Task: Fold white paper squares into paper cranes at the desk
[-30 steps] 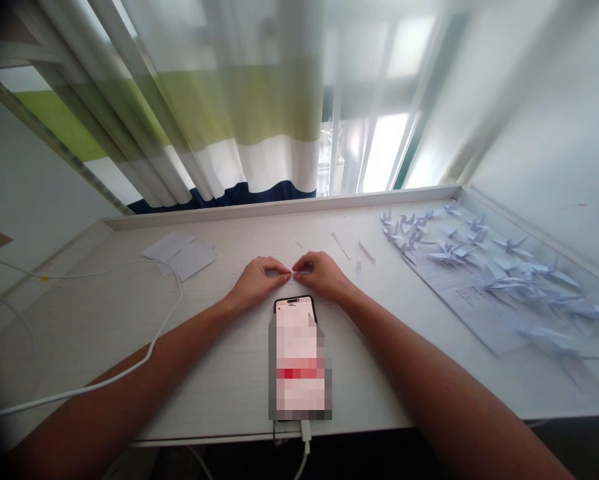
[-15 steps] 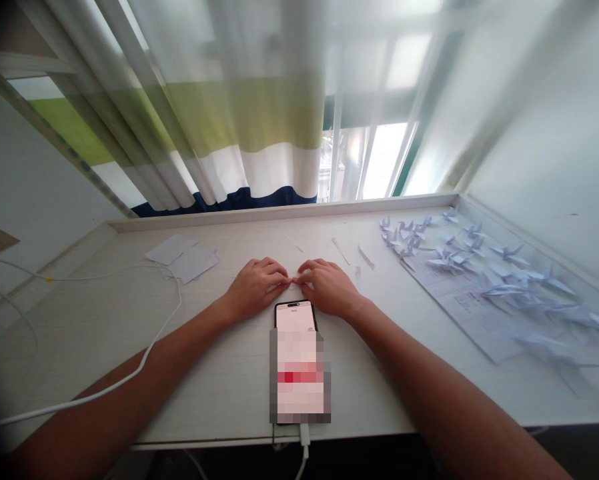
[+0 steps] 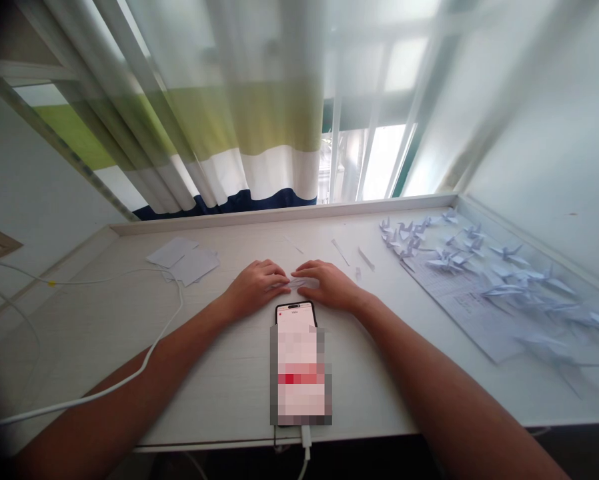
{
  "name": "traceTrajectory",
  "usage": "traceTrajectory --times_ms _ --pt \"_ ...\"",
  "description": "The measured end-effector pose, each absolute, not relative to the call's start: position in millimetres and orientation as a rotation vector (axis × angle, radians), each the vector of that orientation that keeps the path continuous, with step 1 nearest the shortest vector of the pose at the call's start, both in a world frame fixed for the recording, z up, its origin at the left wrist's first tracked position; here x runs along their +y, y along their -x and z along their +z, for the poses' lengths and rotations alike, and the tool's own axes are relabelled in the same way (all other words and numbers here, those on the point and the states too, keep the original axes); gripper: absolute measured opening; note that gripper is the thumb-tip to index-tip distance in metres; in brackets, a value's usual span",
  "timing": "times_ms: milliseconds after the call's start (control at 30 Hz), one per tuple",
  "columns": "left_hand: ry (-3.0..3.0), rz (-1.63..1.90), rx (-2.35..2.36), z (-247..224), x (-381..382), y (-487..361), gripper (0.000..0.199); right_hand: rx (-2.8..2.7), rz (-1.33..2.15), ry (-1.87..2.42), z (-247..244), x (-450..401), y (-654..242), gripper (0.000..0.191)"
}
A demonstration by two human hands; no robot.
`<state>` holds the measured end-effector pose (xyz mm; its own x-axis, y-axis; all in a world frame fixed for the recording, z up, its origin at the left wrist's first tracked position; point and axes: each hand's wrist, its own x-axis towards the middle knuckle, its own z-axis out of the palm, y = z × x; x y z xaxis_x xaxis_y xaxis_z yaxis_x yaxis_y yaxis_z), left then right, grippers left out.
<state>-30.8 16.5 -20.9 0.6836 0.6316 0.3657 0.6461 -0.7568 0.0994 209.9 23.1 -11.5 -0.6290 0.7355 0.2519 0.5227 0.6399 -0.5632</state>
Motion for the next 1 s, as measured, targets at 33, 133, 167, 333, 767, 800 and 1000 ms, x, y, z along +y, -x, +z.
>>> traceTrajectory --times_ms 33,133,167,333,767,800,1000 --pt "2.83 -0.58 -1.07 -21.2 16.9 30.0 0.027 -2.399 0.627 0.967 -11.9 22.8 -208.3 0.033" --pt "2.778 -0.526 -1.047 -21.4 17.8 27.7 0.027 -2.412 0.612 0.936 -13.8 23.5 -204.3 0.028" --pt "2.772 -0.515 -1.045 -21.3 17.9 27.2 0.027 -2.425 0.587 0.938 -14.4 24.2 -203.3 0.026" --pt "2.831 -0.578 -1.079 -21.4 17.6 27.4 0.028 -2.487 0.471 0.951 -16.9 29.4 -199.2 0.02" --pt "2.998 -1.303 -1.867 -20.6 11.2 19.0 0.029 -2.157 0.702 1.043 -3.9 15.8 -193.6 0.029" --pt "2.966 -1.3 -1.911 -21.3 11.6 18.1 0.029 -2.144 0.708 1.044 -3.9 15.2 -193.2 0.029" --pt "2.836 -1.12 -1.81 -30.6 16.7 21.0 0.017 -2.208 0.64 1.129 -16.0 23.5 -190.6 0.016"
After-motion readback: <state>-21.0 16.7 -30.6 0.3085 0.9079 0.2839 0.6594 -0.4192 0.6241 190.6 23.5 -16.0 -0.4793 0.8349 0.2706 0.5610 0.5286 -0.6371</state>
